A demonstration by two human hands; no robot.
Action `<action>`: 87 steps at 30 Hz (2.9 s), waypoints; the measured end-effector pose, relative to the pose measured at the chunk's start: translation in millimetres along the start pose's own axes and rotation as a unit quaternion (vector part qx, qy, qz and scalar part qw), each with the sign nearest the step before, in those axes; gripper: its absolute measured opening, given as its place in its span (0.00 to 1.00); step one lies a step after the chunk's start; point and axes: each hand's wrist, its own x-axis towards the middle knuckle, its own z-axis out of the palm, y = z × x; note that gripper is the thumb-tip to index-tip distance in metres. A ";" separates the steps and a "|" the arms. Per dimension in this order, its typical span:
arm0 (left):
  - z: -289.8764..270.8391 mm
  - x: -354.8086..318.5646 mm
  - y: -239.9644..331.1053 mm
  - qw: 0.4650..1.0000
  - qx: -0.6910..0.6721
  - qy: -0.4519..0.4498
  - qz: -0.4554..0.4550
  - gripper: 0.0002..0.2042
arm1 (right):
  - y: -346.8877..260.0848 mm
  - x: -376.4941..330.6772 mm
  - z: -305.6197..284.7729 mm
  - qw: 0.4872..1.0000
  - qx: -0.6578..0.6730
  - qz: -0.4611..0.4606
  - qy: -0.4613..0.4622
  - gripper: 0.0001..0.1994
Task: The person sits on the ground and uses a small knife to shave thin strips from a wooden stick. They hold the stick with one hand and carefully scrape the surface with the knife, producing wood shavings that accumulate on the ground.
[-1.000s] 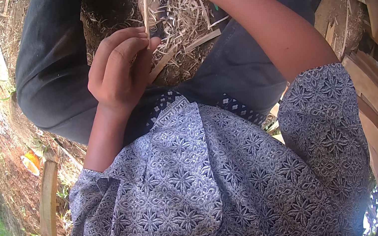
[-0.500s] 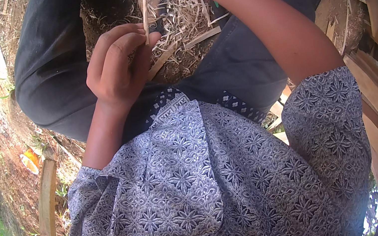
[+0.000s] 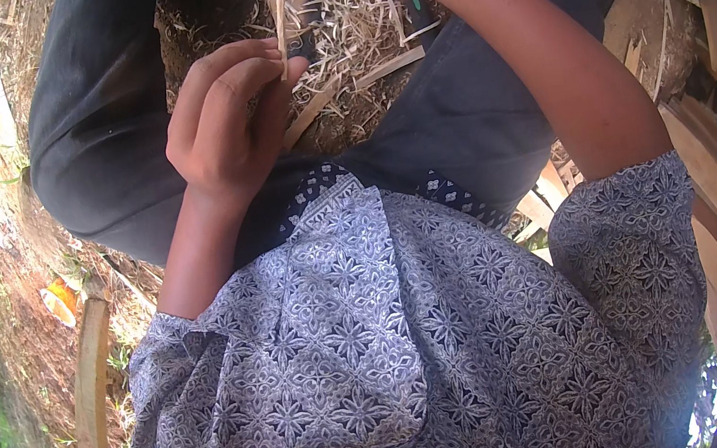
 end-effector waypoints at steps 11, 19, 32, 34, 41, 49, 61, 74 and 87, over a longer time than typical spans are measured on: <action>-0.4 6.3 -0.1 1.000 0.008 0.018 -0.001 0.13 | -2.2 21.6 0.6 0.998 -0.029 -0.043 0.036 0.12; 5.8 5.4 2.2 1.000 -0.022 0.012 0.001 0.11 | 29.3 46.2 12.8 0.996 -0.080 -0.004 0.048 0.13; 2.7 3.6 1.7 1.000 -0.014 0.008 0.011 0.13 | 6.7 16.2 1.7 0.999 -0.013 -0.036 0.027 0.13; 3.4 4.2 1.4 1.000 -0.012 0.010 0.011 0.13 | 6.4 20.2 3.1 0.999 -0.007 -0.039 0.029 0.13; 6.8 4.8 2.8 1.000 -0.021 -0.001 0.023 0.14 | 13.0 38.7 22.1 0.996 -0.040 0.012 0.080 0.13; 4.3 2.5 -0.3 0.999 -0.019 0.006 0.024 0.13 | 9.7 22.6 4.2 0.994 0.080 0.008 0.068 0.15; 4.4 2.3 -0.8 1.000 -0.023 0.010 0.019 0.12 | 22.6 37.9 22.7 0.998 0.003 0.002 0.067 0.14; 3.1 1.8 -1.3 0.999 -0.026 0.013 0.015 0.12 | 9.0 30.6 15.5 0.997 -0.018 -0.017 0.078 0.13; 0.6 -0.8 -3.8 0.999 -0.026 -0.012 0.022 0.11 | 0.2 10.3 -5.5 1.000 0.001 0.016 -0.009 0.13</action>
